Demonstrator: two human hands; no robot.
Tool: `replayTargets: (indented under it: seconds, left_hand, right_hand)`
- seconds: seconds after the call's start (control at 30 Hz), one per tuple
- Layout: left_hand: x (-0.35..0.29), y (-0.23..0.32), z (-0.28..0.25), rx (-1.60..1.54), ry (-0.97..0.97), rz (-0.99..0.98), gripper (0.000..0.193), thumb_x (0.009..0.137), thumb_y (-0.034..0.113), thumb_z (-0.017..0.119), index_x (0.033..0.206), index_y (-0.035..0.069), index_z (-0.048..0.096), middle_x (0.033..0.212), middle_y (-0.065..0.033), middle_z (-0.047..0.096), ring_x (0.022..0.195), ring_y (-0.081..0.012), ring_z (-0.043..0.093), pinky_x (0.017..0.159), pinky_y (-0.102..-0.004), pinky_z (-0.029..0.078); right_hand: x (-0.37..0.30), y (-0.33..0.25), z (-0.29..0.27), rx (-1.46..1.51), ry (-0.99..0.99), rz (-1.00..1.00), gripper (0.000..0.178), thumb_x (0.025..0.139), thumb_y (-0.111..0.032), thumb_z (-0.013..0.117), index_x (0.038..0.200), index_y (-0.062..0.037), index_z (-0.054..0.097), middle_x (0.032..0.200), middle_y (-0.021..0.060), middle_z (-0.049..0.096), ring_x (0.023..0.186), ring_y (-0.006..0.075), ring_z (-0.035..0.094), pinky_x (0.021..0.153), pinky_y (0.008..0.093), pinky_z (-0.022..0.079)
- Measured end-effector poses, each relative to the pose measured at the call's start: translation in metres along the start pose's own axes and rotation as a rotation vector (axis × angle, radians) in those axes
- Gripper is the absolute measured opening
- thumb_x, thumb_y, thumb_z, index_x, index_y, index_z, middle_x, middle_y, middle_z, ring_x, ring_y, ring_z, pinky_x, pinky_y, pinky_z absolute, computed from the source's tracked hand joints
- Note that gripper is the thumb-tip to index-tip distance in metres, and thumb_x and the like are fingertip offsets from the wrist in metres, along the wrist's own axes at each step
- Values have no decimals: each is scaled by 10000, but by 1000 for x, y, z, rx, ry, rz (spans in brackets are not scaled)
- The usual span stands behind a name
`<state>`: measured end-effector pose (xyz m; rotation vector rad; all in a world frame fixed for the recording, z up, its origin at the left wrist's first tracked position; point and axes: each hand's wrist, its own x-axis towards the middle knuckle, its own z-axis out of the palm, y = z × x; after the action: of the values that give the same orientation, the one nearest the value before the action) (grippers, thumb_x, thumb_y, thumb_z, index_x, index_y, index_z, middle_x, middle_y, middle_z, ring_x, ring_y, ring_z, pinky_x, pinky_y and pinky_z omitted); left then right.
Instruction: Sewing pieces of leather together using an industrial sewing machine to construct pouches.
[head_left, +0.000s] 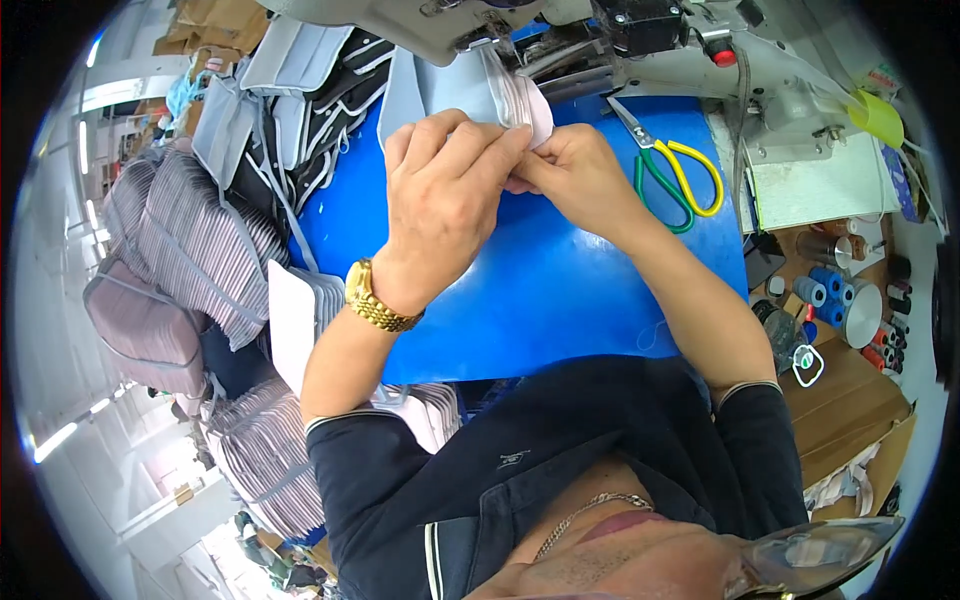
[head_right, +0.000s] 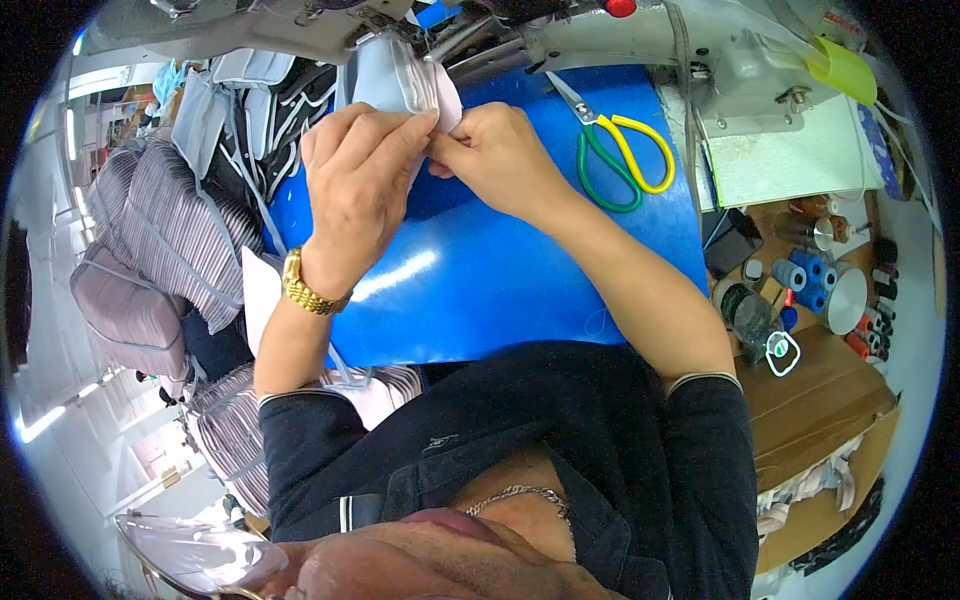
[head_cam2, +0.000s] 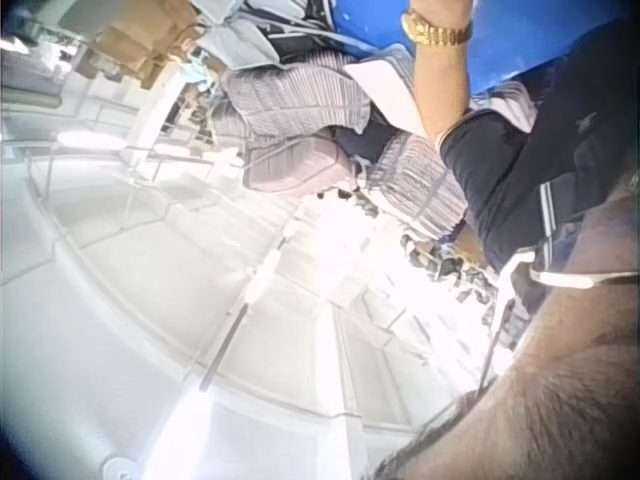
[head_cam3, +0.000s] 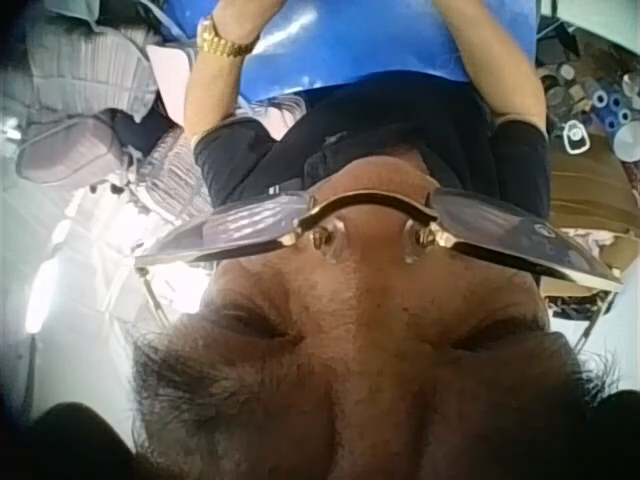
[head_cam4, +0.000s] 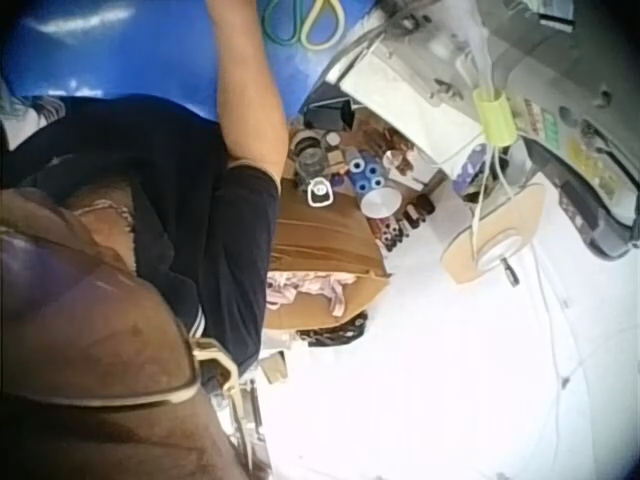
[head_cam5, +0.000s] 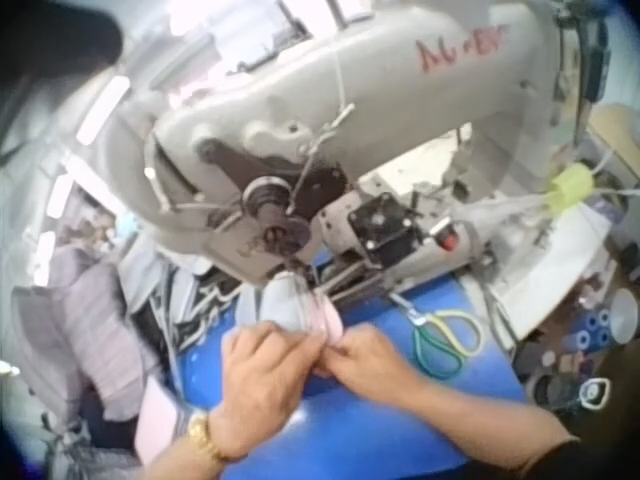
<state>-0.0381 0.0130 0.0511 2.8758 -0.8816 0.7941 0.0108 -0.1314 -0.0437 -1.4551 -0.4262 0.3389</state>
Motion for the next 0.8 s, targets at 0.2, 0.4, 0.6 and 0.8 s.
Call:
replayTargets:
  seconds: [0.2, 0.4, 0.6, 0.8]
  left_hand:
    - [-7, 11, 17, 6, 95, -98, 333, 739, 78, 683, 1066, 129, 710, 956, 20, 649, 934, -194, 576, 825, -363, 385]
    - [-6, 2, 34, 12, 182, -136, 314, 773, 96, 674, 1080, 145, 715, 962, 22, 645, 909, -191, 568, 810, -359, 375]
    - [3, 3, 44, 80, 267, -193, 264, 805, 95, 729, 1065, 138, 739, 928, -13, 654, 864, -206, 560, 797, -339, 405]
    - [15, 3, 42, 22, 260, -252, 227, 774, 88, 687, 995, 119, 726, 928, -17, 635, 870, -227, 564, 751, -354, 415]
  right_hand:
    - [1, -2, -1, -45, -103, 38, 330, 897, -242, 613, 762, 39, 721, 671, 173, 688, 622, 217, 691, 587, 339, 514]
    - [13, 3, 8, 46, -57, -30, 331, 909, -207, 567, 768, 70, 683, 683, 185, 679, 595, 227, 657, 582, 362, 509]
    - [21, 22, 17, 70, 43, -116, 353, 922, -211, 545, 731, 73, 630, 658, 174, 662, 586, 223, 651, 571, 360, 502]
    - [15, 3, 13, 242, 66, -106, 379, 944, -216, 525, 701, 62, 608, 624, 127, 648, 558, 177, 625, 539, 328, 484]
